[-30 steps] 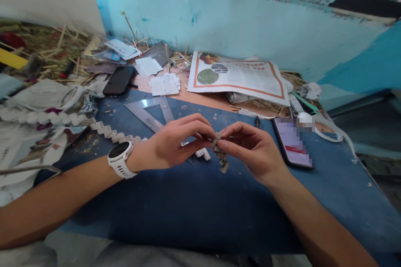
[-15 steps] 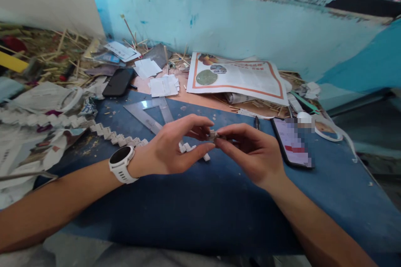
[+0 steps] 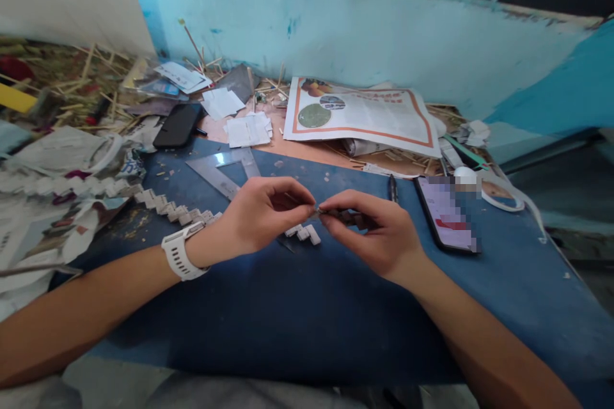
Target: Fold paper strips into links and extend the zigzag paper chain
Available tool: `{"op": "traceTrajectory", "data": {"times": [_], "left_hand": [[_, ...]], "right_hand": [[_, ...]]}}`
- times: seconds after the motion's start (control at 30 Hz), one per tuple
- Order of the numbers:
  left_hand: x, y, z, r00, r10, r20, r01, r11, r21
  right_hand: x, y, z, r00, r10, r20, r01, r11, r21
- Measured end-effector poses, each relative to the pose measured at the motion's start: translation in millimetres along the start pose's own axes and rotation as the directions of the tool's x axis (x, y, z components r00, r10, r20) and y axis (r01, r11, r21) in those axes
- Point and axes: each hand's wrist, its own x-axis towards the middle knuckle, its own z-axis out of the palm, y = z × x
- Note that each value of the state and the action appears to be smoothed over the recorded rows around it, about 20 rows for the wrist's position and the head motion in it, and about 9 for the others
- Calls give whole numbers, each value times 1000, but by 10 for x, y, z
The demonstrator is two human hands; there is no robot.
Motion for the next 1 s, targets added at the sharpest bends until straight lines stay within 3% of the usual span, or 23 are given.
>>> {"op": "traceTrajectory", "data": {"times": [0.2,0.33,0.47,0.7,0.83,1.0], "left_hand": [[-21,16,43,998,26,-58,-29,999,-45],[-43,21,75,998,-21,-52,16,996,-91],[-50,51,78,995,-91,-33,85,983,-161],[-36,76,48,994,-105,-21,99,976,-196],[-29,81,31,993,-115,-16,110,973,-201],[-11,75,16,996,-84,-36,72,963,-261]], "right_hand": [[3,18,3,998,-65,2,65,998,-1],[-6,18,8,978,-207,-35,199,966,-167],[-27,10,17,963,-256,-86,230,945,-233],[-37,22,26,992,-99,-78,102,994,32],[-44,39,32,996,-68,-52,75,985,155],[-70,104,75,985,66,-157,-25,968,249]]}}
